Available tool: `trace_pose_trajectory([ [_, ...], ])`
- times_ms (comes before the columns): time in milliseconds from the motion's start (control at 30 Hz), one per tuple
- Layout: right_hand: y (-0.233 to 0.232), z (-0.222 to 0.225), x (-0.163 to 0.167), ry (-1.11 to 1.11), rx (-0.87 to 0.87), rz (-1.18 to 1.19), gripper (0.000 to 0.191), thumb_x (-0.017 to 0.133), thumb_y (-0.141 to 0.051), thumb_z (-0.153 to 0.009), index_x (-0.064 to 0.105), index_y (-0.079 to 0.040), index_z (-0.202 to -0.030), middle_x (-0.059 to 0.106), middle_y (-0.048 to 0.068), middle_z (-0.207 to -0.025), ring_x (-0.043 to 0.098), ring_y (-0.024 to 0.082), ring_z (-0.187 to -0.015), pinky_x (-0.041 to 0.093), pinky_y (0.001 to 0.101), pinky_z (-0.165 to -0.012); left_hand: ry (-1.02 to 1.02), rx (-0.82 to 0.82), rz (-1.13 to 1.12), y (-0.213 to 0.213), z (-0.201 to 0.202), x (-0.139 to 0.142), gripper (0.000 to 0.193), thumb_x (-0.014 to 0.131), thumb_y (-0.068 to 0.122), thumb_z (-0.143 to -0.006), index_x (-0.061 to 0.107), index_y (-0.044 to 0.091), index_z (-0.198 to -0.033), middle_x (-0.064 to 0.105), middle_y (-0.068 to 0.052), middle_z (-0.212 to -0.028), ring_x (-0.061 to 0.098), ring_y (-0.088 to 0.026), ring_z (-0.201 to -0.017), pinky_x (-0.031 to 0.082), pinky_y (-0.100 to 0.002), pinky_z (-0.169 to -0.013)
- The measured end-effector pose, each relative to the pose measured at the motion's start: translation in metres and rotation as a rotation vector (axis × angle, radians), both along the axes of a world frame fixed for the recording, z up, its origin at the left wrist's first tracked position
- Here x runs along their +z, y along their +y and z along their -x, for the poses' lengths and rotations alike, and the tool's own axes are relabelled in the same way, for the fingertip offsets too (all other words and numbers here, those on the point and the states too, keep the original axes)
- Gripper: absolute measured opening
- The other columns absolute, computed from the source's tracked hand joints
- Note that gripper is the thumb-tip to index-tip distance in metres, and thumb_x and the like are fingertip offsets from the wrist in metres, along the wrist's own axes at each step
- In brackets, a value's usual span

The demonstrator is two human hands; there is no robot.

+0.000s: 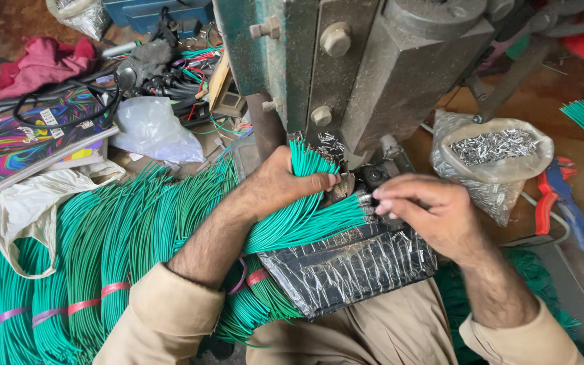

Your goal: The person holds a bundle of green wires, inserts the end of one wire into a metal terminal, and operates a bench press machine to crimp the terminal onto the wire. They repeat this for wire after wire, adding each finished wire to the bundle in their left hand.

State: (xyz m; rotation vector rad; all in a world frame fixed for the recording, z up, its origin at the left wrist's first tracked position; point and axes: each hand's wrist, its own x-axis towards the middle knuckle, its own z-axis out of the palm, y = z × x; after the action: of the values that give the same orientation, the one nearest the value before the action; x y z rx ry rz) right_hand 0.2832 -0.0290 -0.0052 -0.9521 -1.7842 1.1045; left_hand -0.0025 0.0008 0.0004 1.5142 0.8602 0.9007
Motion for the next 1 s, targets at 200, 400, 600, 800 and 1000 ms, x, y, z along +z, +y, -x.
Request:
trace_pose_trajectory([
  [200, -0.012, -0.025, 0.004, -0.608, 0.036, -0.244, 0.014, 0.080, -0.015, -0.075, 0.083, -0.011, -0.088, 0.071, 0.003, -0.115, 0.064, 0.022, -0.108, 0.054, 0.0347, -0.088, -0.062, -0.120, 0.002, 0.005, -0.003, -0.009, 0.016, 0.076, 0.016, -0.093, 0.075, 0.001, -0.100, 0.074, -0.001, -0.088, 0.068, -0.010, -0.083, 0.059, -0.029, -0.078],
  [400, 0.007, -0.014, -0.029, -0.197, -0.147, -0.133, 0.009, 0.063, -0.007, -0.102, 0.067, -0.001, -0.107, 0.074, 0.003, -0.103, 0.069, 0.013, -0.100, 0.055, 0.0281, -0.094, -0.082, -0.106, 0.010, 0.004, -0.003, -0.007, 0.016, 0.076, 0.016, -0.093, 0.075, 0.002, -0.102, 0.074, -0.001, -0.089, 0.067, -0.009, -0.085, 0.058, -0.029, -0.078],
  [600, 0.029, 0.000, -0.033, 0.193, -0.093, -0.009, 0.016, 0.062, -0.003, -0.100, 0.066, 0.005, -0.113, 0.076, 0.011, -0.105, 0.075, 0.016, -0.099, 0.061, 0.0300, -0.093, 0.095, -0.012, 0.005, 0.003, -0.004, -0.002, 0.014, 0.074, 0.016, -0.092, 0.076, 0.002, -0.091, 0.074, -0.001, -0.079, 0.068, -0.009, -0.076, 0.057, -0.029, -0.072],
  [800, 0.034, 0.027, -0.034, 0.190, -0.059, 0.015, 0.010, 0.067, -0.004, -0.099, 0.069, 0.003, -0.107, 0.077, 0.007, -0.100, 0.073, 0.011, -0.094, 0.061, 0.0255, -0.088, 0.085, 0.003, -0.032, 0.003, -0.004, -0.001, 0.013, 0.072, 0.017, -0.091, 0.076, 0.004, -0.089, 0.074, -0.001, -0.078, 0.069, -0.009, -0.076, 0.057, -0.029, -0.072],
  [1000, 0.036, 0.031, -0.036, -0.030, -0.163, -0.042, 0.010, 0.073, -0.009, -0.099, 0.075, 0.001, -0.100, 0.075, 0.002, -0.087, 0.063, 0.005, -0.081, 0.052, 0.0210, -0.074, 0.133, 0.042, -0.020, 0.004, -0.004, -0.002, 0.016, 0.074, 0.019, -0.089, 0.076, 0.003, -0.089, 0.074, -0.002, -0.077, 0.068, -0.009, -0.075, 0.057, -0.029, -0.071],
])
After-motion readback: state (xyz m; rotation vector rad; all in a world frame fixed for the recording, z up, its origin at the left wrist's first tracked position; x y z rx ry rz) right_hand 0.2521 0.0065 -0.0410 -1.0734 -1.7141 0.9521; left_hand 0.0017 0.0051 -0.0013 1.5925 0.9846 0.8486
